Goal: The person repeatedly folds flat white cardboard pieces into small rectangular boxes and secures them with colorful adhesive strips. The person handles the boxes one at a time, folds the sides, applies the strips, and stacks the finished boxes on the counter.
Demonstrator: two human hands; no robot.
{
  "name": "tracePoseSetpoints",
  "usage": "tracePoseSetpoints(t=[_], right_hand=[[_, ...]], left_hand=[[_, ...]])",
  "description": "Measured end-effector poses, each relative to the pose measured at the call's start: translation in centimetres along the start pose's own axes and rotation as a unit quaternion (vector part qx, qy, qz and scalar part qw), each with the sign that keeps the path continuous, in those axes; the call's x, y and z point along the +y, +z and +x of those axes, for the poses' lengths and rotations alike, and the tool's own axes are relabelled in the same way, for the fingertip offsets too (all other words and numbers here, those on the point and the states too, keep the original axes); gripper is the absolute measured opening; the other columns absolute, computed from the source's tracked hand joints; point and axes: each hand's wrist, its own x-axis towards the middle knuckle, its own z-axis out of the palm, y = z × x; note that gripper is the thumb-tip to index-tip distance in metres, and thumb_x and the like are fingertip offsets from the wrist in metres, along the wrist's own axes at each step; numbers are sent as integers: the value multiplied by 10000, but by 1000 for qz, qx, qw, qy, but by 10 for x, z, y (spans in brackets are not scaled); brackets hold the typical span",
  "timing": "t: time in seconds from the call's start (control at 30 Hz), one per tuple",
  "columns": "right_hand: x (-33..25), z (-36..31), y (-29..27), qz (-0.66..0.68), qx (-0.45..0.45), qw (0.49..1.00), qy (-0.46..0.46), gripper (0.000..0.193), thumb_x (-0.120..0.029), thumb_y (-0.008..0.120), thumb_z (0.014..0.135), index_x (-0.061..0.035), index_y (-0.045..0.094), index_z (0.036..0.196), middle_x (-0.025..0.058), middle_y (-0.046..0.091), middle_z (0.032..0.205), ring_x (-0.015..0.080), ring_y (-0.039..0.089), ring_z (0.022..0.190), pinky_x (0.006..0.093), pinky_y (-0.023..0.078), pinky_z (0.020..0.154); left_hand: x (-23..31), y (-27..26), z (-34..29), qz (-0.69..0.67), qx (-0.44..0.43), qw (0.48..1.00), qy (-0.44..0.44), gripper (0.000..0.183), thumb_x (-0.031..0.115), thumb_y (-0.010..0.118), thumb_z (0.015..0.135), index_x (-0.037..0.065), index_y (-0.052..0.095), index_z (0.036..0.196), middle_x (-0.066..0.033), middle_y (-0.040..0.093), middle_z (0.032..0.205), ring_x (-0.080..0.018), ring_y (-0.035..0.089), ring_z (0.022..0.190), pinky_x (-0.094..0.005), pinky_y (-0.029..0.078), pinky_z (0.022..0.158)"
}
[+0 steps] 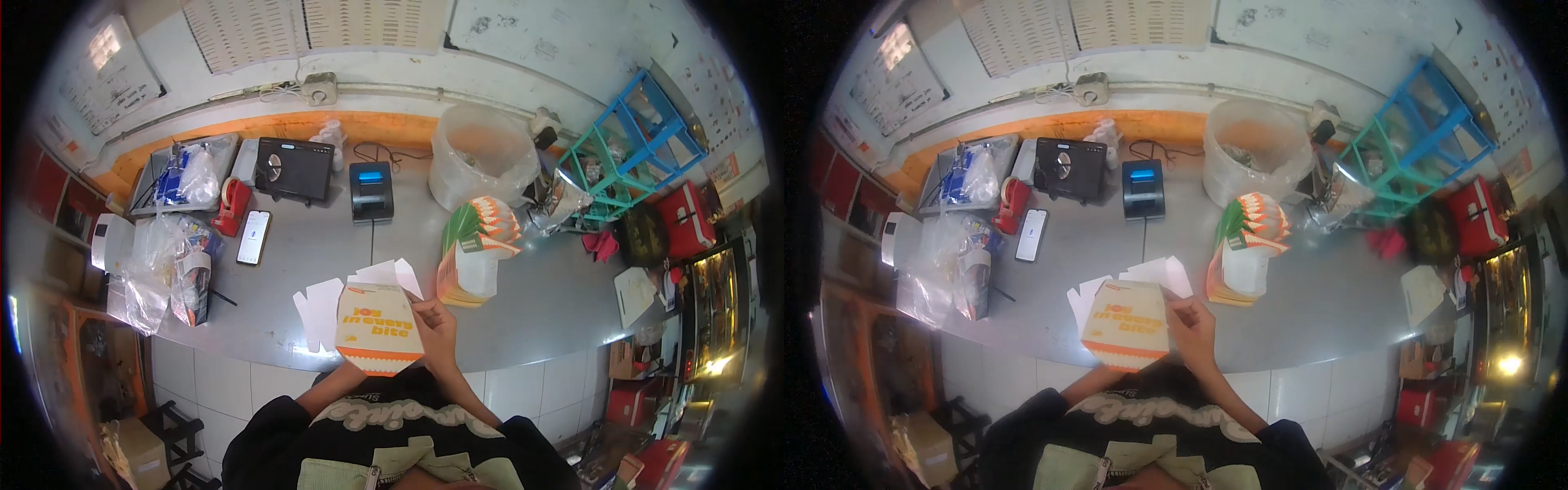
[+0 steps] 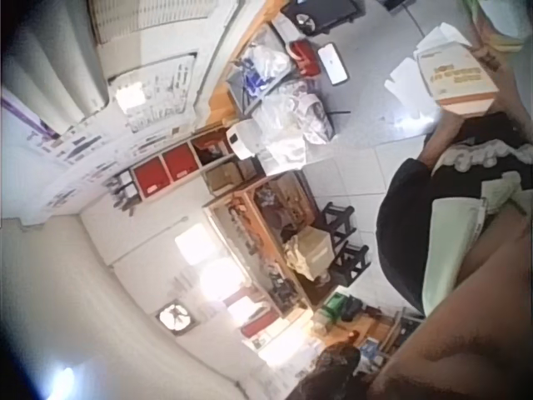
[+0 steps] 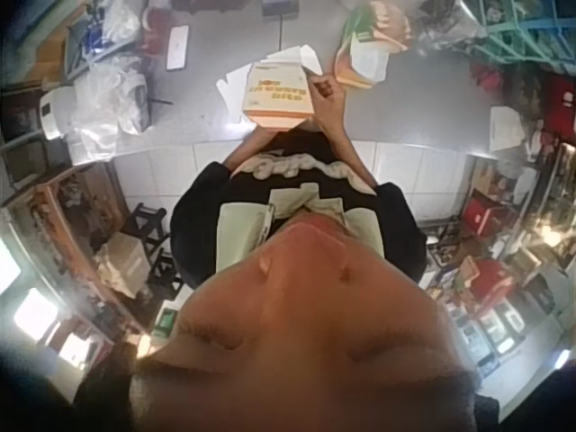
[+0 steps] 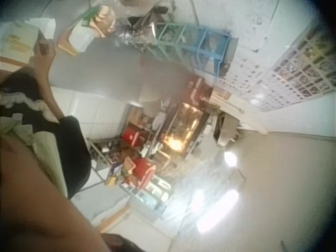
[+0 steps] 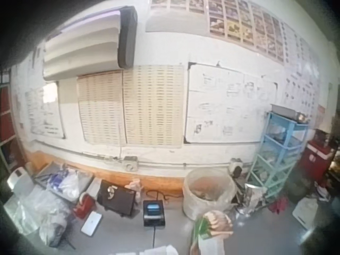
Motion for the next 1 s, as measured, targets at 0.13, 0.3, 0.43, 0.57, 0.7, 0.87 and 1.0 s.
tracePoseSetpoints(t=[0.13,0.3,0.43,0.57,0.7,0.87,1.0], right_hand=[[6,-1,5,22,-63,998,-22,145,61,582,947,-6,509,1053,251,460,1484,267,488,1353,376,415,1091],[13,-13,9,-33,-54,998,-30,169,54,554,957,-30,442,1052,259,384,1536,289,431,1396,375,413,1082],[30,-14,17,-71,-36,990,-118,239,20,549,976,-29,372,1128,244,403,1490,259,472,1321,354,385,1091],[54,16,-17,-210,29,953,-216,507,-42,668,911,-50,368,1319,124,544,1211,198,544,1141,318,444,994],[30,38,-74,-282,87,922,-249,375,-80,729,861,-40,556,1191,76,590,1141,170,582,1075,295,478,909],[-20,6,-82,-280,53,944,-164,305,-62,665,895,-41,574,1185,90,616,1139,252,623,1027,368,491,908],[-32,-8,-77,-410,88,908,-8,492,-70,531,967,9,398,1434,134,578,1339,314,540,1260,423,436,1008]], left_hand=[[8,-15,-6,4,-29,999,-15,344,-4,609,874,-16,608,1217,-219,614,1249,-383,567,1204,-464,410,1051],[9,-7,-1,21,-75,997,-7,345,-14,606,869,-18,608,1215,-221,613,1248,-386,567,1205,-466,411,1051],[-11,16,1,50,-92,994,18,347,-22,603,866,-20,608,1213,-223,613,1248,-388,566,1205,-467,411,1051],[-1,19,-3,97,-132,986,39,348,-30,600,862,-22,608,1210,-225,612,1247,-391,566,1206,-468,412,1051],[73,16,-5,22,-145,983,106,258,-47,536,855,-47,637,1093,-238,616,1237,-417,558,1212,-527,423,1035],[92,10,45,21,-49,996,65,170,41,551,936,-49,665,1024,-194,690,1097,-320,651,1095,-348,479,976],[51,24,49,-173,-50,959,-220,300,216,540,1034,-63,649,1044,-80,672,939,-139,592,912,-277,463,840]])
